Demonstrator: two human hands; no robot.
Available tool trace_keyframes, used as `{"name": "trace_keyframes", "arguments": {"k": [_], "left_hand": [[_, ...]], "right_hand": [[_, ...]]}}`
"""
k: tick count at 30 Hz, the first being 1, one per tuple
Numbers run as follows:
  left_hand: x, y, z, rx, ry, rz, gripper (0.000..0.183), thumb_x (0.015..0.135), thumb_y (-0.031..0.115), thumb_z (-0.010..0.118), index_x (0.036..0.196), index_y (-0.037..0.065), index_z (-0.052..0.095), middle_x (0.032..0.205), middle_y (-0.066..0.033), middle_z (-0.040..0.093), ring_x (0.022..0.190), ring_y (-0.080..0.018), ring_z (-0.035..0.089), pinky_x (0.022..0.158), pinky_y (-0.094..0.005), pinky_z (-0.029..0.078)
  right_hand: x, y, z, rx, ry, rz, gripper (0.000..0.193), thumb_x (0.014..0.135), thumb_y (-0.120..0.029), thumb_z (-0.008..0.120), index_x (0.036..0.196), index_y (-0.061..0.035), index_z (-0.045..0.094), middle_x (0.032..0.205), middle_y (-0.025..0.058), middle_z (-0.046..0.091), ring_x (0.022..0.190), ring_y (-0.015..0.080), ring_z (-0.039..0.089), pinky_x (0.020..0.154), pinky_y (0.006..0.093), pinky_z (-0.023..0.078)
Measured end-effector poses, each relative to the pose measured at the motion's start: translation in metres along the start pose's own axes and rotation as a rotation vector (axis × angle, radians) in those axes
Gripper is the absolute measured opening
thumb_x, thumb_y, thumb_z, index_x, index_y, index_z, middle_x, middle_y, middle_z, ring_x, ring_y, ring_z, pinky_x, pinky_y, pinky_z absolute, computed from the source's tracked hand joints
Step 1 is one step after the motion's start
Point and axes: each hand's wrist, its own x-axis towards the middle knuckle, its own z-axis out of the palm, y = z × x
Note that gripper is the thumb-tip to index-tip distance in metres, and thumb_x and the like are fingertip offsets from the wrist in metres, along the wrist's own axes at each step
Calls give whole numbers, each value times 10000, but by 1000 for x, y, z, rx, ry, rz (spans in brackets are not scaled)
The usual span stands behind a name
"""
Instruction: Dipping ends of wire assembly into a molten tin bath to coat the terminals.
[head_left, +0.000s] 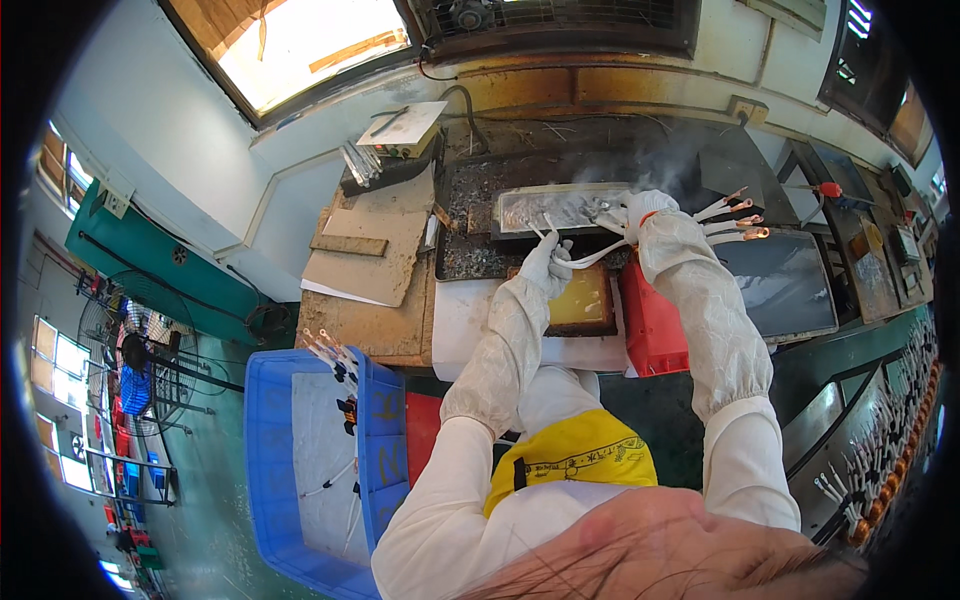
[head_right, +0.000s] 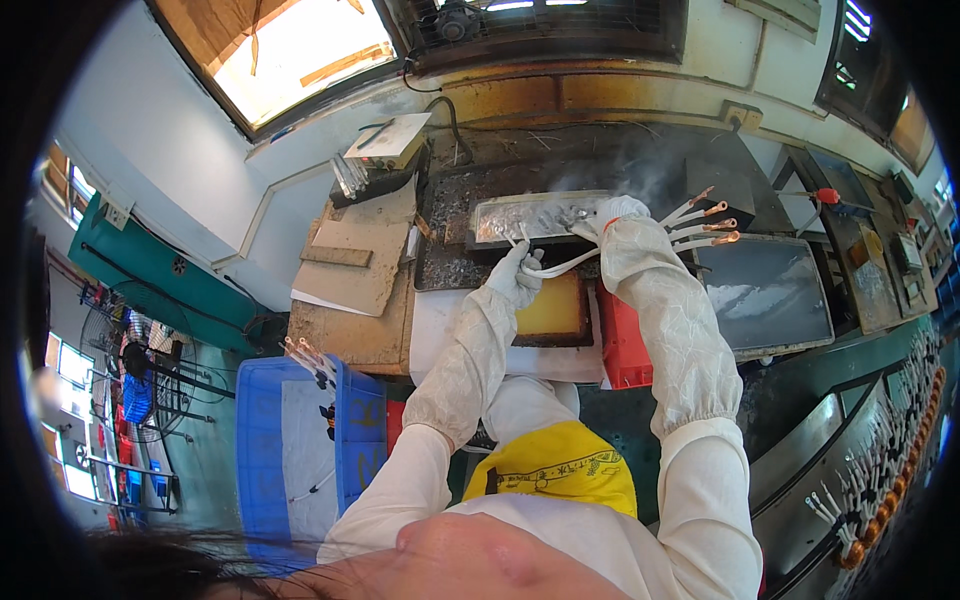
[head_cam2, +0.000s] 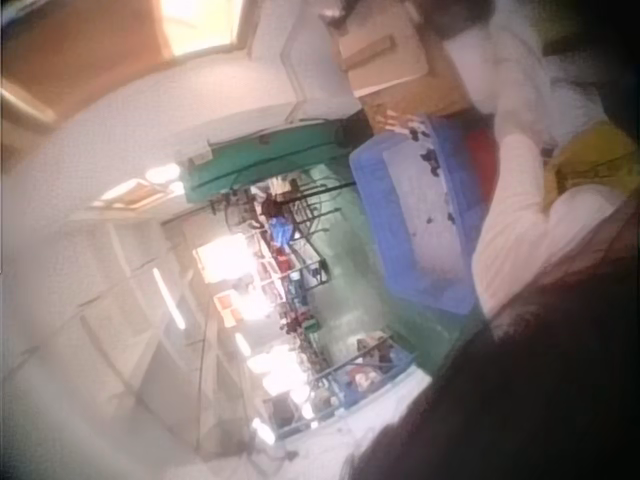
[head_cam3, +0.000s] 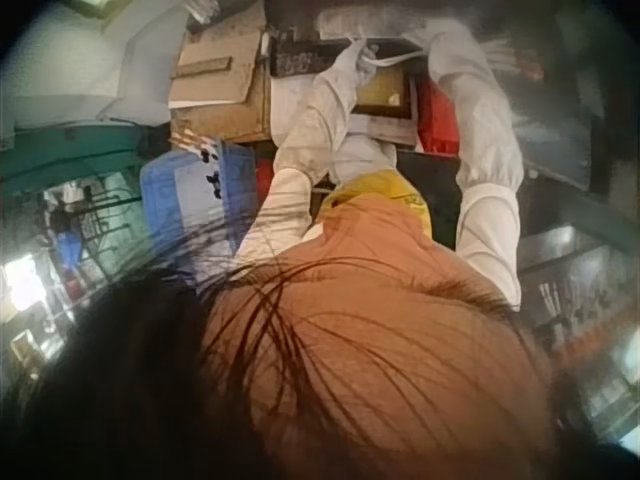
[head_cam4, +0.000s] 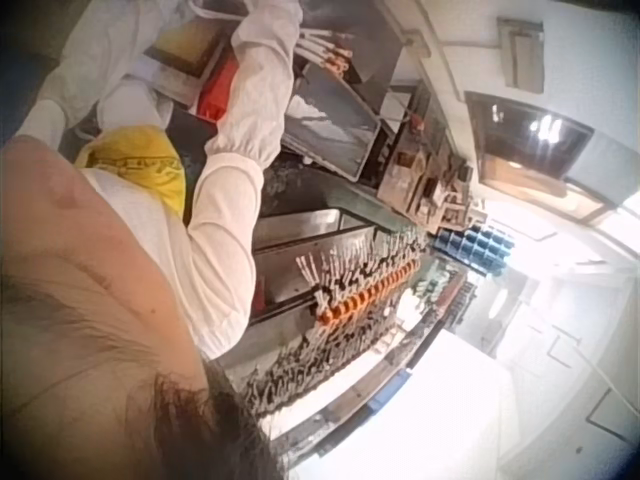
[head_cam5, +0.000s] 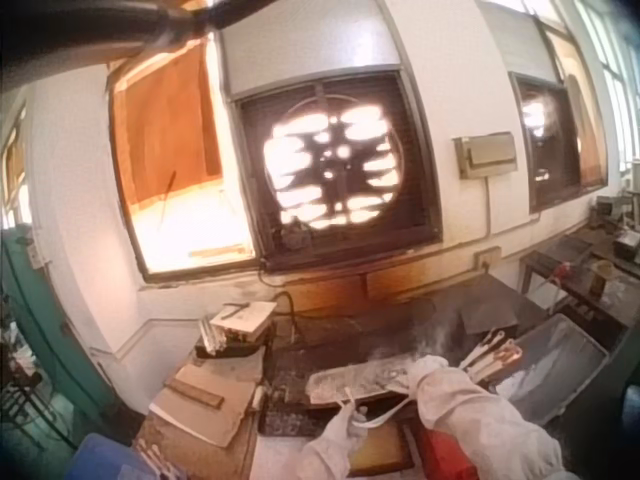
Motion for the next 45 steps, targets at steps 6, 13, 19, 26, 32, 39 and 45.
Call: {"name": "trace_keyframes", "arguments": {"k": [6, 13, 19, 26, 32, 39, 45], "left_hand": [[-4, -1, 3, -2, 5, 3, 321, 961, 285, 623, 1039, -7, 517, 656, 12, 534, 499, -58, 518, 321, -177, 329], [-7, -4, 7, 24, 34, 32, 317, 967, 301, 612, 1015, -3, 537, 609, 18, 545, 460, -52, 505, 326, -166, 333], [-4, -3, 3, 13, 25, 0, 321, 976, 312, 597, 1006, -1, 538, 608, 17, 537, 463, -47, 497, 327, -165, 327], [-5, -2, 5, 32, 30, 17, 324, 978, 317, 592, 1002, -2, 542, 608, 15, 538, 462, -44, 494, 325, -165, 311], [-10, -7, 10, 61, 63, 48, 325, 982, 322, 584, 1003, 0, 543, 607, 9, 547, 453, -47, 487, 328, -164, 311], [-23, -16, 15, 179, 24, 58, 333, 977, 353, 590, 1001, 23, 551, 604, 17, 536, 448, -37, 467, 342, -161, 304], [-35, -32, 28, 391, 24, 147, 320, 983, 383, 571, 935, 67, 584, 611, 20, 517, 439, -41, 421, 357, -173, 298]], "right_hand": [[12, 4, 9, -2, -28, 30, 647, 657, -227, 750, 1279, -147, 591, 1165, 158, 671, 1076, 334, 647, 891, 432, 538], [8, 5, 7, -18, 3, 0, 365, 879, -402, 623, 1129, -153, 717, 1109, 86, 715, 1023, 284, 689, 780, 472, 562], [8, 3, 10, -21, 4, 10, 370, 871, -396, 639, 1143, -154, 705, 1122, 102, 706, 1033, 291, 683, 807, 465, 561], [5, 7, 6, 20, -16, -10, 592, 675, -239, 741, 1242, -152, 597, 1087, 173, 688, 1032, 341, 661, 850, 446, 543], [-6, 9, 7, 76, 43, -33, 577, 671, -252, 739, 1222, -165, 588, 1022, 168, 701, 967, 361, 676, 794, 474, 547], [-11, 17, 22, 80, 104, -26, 593, 749, -315, 688, 1308, -186, 534, 968, 165, 708, 911, 370, 685, 763, 484, 551], [-32, 28, 29, 157, 171, 5, 632, 810, -392, 640, 1392, -235, 449, 903, 187, 703, 843, 385, 688, 742, 502, 546]]}}
